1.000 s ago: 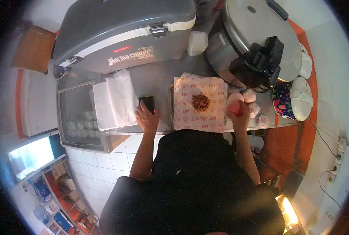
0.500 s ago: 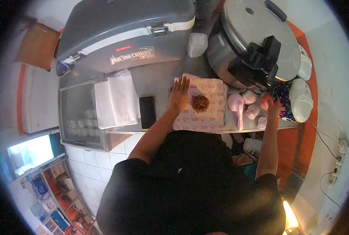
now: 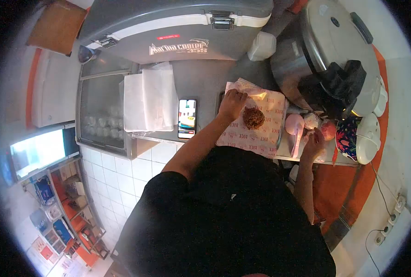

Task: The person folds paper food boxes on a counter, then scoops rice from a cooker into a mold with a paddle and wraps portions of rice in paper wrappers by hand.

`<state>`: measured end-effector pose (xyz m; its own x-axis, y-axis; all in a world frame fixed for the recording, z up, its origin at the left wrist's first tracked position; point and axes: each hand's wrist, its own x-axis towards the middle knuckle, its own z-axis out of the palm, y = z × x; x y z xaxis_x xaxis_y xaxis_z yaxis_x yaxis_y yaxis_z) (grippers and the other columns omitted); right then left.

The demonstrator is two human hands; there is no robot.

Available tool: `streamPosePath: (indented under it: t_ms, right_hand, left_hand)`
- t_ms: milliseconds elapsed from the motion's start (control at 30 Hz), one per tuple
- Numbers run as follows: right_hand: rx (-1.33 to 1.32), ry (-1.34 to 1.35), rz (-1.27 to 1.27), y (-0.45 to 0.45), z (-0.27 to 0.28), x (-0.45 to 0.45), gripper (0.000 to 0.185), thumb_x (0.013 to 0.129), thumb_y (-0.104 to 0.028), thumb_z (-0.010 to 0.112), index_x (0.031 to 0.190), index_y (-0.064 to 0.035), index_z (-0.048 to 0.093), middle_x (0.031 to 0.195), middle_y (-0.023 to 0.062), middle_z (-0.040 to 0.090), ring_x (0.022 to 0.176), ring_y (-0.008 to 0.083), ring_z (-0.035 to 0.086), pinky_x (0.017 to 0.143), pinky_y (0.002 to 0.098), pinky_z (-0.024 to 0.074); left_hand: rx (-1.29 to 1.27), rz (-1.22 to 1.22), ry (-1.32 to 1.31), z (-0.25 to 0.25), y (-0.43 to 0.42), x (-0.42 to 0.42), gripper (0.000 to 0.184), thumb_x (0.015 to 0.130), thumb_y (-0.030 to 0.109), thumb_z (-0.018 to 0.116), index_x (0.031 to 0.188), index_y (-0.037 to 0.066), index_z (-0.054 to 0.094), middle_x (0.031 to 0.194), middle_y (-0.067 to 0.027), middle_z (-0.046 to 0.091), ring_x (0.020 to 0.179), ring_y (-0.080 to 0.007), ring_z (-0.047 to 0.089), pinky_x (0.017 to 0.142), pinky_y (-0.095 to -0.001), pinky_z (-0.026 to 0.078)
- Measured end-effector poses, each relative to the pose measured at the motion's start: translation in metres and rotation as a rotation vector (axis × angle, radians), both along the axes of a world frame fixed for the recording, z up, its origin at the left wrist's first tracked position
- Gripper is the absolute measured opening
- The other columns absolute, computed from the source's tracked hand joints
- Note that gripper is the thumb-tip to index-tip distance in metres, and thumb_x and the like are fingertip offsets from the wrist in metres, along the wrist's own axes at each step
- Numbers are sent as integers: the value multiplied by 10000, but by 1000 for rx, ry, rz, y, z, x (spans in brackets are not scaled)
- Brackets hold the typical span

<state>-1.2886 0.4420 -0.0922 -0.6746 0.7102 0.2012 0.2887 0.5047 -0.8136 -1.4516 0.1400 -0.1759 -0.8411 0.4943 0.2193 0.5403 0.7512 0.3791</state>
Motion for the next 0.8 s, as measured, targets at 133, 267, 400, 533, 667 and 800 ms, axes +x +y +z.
streamPosePath:
  t_ms: [133,267,400,533,667,800]
  right_hand:
    - [-91,20,143,-41,14,-23,277,837,3,582,1110,7,627,1022,98,639,951,192,602,859,314,476]
    - [-122,-42,358,-59,-12,-59,329,838,16,564,1160,-30,614,1121,113,626,1054,228,590,948,328,451]
    - [170,-170,704,-100,-2,-101,436,791,6,578,1215,-95,599,1265,101,582,1234,274,497,1080,409,346]
    - [355,-344,972,-113,-9,-101,569,776,-44,575,1338,-114,521,1402,84,496,1362,284,377,1164,517,119]
    - [706,-726,1027,-133,-31,-61,708,775,-45,568,1455,-113,383,1568,73,258,1453,318,188,1135,616,20]
    - [515,-755,1023,-137,-6,-38,794,806,-68,535,1529,-143,217,1616,39,109,1479,336,68,1117,634,-14]
  left_hand:
    - [70,-2,84,-9,12,-13,334,778,150,616,1100,63,624,1113,-136,582,1068,-292,518,933,-420,406]
    - [-188,-23,-33,48,15,-9,301,771,170,625,1064,103,646,1102,-112,569,1100,-290,497,960,-423,385]
    - [-115,-205,-34,46,14,-7,209,772,179,637,967,109,664,1053,-74,568,1061,-266,525,956,-426,391]
    - [164,-392,-63,43,-13,23,160,801,169,616,944,109,654,1006,-58,593,1005,-259,568,945,-438,410]
    - [-126,-436,-431,79,-19,50,183,803,113,602,980,102,646,976,-64,605,989,-281,576,944,-439,420]
    - [-97,-20,27,39,-37,43,220,775,96,640,995,85,631,1052,-79,622,1049,-285,580,897,-413,466]
